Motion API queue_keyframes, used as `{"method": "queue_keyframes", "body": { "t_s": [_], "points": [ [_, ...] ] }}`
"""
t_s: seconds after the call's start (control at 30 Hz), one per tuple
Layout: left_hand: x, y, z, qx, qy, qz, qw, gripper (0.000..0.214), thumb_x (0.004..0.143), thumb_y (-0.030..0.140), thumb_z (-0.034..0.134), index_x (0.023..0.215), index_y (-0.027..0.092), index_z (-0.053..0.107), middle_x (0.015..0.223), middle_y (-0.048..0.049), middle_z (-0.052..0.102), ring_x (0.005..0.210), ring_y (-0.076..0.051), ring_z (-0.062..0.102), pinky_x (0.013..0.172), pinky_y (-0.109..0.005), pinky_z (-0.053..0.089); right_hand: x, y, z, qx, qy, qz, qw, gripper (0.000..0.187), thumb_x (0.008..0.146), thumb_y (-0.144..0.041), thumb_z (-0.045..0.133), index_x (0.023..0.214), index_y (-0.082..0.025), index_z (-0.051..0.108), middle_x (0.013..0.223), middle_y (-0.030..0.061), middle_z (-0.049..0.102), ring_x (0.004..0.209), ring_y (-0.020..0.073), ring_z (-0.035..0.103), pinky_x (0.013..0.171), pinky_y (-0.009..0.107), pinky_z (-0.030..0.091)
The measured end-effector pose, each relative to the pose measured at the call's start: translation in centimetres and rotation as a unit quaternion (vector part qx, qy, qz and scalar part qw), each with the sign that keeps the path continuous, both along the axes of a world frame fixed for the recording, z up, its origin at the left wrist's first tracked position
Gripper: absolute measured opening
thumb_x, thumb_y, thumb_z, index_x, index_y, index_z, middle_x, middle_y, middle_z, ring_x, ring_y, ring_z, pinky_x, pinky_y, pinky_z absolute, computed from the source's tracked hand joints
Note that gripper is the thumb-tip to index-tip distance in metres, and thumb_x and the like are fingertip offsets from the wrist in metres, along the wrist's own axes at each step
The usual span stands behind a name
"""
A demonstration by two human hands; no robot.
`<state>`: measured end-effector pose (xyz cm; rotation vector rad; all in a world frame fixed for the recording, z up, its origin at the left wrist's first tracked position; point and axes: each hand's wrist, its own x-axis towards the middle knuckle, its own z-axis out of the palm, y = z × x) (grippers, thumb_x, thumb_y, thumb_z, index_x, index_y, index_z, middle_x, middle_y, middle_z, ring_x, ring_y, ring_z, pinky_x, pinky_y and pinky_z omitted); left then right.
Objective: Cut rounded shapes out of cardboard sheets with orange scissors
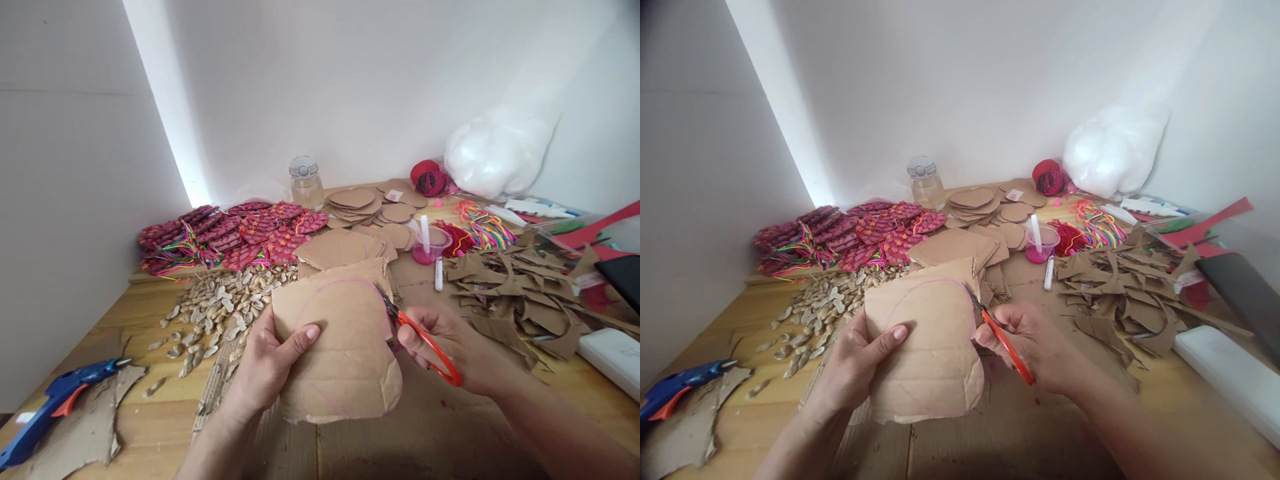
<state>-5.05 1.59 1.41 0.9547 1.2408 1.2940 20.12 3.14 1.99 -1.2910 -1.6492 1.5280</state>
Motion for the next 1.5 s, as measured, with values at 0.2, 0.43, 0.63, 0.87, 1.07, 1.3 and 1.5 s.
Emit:
{"method": "queue_keyframes", "body": {
  "t_s": [0.2,0.43,0.63,0.87,1.07,1.3,1.5],
  "points": [
    [-0.6,0.1,0.2,-0.01,0.01,-0.041,0.999,0.06,0.065,0.035,0.087,0.117,0.014,0.064,0.108,-0.014,0.076,0.096,-0.031,0.072,0.079,-0.036,0.057,0.1,0.0,0.2,-0.002,0.001,0.014,1.0,0.06,0.079,-0.076,0.057,0.061,-0.023,0.035,0.054,-0.0064,0.031,0.048,0.0087,0.028,0.042,0.023,0.021],
    [-0.3,0.0,0.4,0.003,0.01,-0.017,1.0,0.057,0.066,0.037,0.086,0.112,0.014,0.063,0.103,-0.0134,0.077,0.091,-0.029,0.072,0.076,-0.035,0.057,0.2,-0.1,0.0,-0.026,0.034,0.013,0.999,0.049,0.08,-0.063,0.065,0.063,-0.021,0.045,0.053,-0.0082,0.03,0.045,0.0071,0.026,0.04,0.021,0.02],
    [-1.0,0.2,0.4,0.0,0.017,-0.043,0.999,0.054,0.066,0.036,0.086,0.112,0.016,0.065,0.105,-0.0124,0.077,0.093,-0.029,0.072,0.077,-0.035,0.057,0.1,0.0,0.6,-0.034,0.035,0.013,0.999,0.044,0.079,-0.058,0.067,0.062,-0.021,0.049,0.051,-0.0081,0.032,0.044,0.0072,0.027,0.041,0.022,0.02],
    [-1.3,0.3,0.6,0.002,0.012,-0.047,0.999,0.046,0.067,0.032,0.086,0.107,0.018,0.067,0.102,-0.0103,0.077,0.09,-0.029,0.072,0.075,-0.034,0.057,0.3,0.0,0.5,-0.022,0.042,0.02,0.999,0.039,0.078,-0.054,0.068,0.064,-0.02,0.055,0.052,-0.0071,0.034,0.045,0.0077,0.027,0.041,0.023,0.018],
    [-1.7,0.5,0.5,-0.007,0.004,-0.056,0.998,0.048,0.065,0.031,0.088,0.108,0.018,0.068,0.104,-0.011,0.077,0.093,-0.03,0.073,0.077,-0.036,0.058,0.5,0.2,0.3,-0.003,-0.02,0.022,1.0,0.038,0.08,-0.052,0.068,0.064,-0.019,0.056,0.054,-0.005,0.037,0.049,0.0095,0.03,0.046,0.025,0.02],
    [-2.4,0.6,1.1,-0.028,-0.003,-0.08,0.996,0.051,0.065,0.03,0.088,0.109,0.018,0.067,0.106,-0.0119,0.077,0.093,-0.032,0.073,0.077,-0.039,0.059,0.5,0.2,0.8,0.025,-0.098,0.03,0.994,0.041,0.081,-0.055,0.066,0.067,-0.016,0.063,0.056,-0.0048,0.037,0.053,0.0103,0.029,0.049,0.026,0.02],
    [-1.8,0.4,0.7,-0.029,0.019,-0.068,0.997,0.052,0.064,0.034,0.088,0.108,0.016,0.068,0.107,-0.0144,0.077,0.092,-0.033,0.074,0.076,-0.039,0.059,0.4,0.1,-0.1,-0.012,-0.024,0.037,0.999,0.046,0.081,-0.058,0.067,0.063,-0.021,0.046,0.053,-0.0063,0.038,0.048,0.0093,0.034,0.044,0.023,0.024]
  ]
}}
